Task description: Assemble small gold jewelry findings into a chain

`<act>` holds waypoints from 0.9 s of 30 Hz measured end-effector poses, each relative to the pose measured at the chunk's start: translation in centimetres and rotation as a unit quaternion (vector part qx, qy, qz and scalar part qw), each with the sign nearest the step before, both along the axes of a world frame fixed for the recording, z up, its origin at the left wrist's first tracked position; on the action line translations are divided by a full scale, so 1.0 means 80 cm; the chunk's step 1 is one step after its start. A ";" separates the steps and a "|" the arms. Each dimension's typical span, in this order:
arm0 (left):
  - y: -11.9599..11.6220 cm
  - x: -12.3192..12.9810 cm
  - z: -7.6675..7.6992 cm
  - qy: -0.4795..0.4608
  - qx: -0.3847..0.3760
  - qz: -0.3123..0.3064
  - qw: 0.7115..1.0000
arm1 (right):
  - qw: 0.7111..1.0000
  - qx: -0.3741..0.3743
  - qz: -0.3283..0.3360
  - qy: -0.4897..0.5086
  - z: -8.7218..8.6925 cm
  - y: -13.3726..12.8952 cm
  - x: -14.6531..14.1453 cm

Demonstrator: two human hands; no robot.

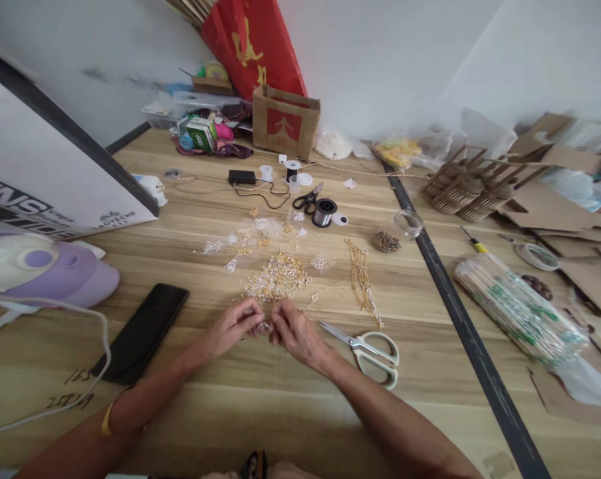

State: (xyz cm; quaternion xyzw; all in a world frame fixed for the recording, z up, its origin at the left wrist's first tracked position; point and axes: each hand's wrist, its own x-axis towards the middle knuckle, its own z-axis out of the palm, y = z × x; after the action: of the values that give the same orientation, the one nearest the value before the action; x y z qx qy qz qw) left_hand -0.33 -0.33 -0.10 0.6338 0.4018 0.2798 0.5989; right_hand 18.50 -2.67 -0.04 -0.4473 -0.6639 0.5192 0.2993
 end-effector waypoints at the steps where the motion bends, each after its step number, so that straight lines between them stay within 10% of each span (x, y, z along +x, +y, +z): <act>1: 0.000 0.000 0.000 0.000 0.003 -0.002 1.000 | 1.000 0.000 -0.002 0.000 0.000 0.000 0.000; 27: 0.009 0.000 -0.003 -0.023 -0.010 0.089 0.996 | 0.995 -0.023 -0.083 0.046 -0.003 0.012 0.006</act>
State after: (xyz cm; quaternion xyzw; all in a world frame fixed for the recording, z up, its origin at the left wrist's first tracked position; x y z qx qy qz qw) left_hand -0.30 0.36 -0.33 0.5831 0.4452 0.3424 0.5870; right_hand 19.01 -1.73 -0.30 -0.4831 -0.5978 0.5278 0.3614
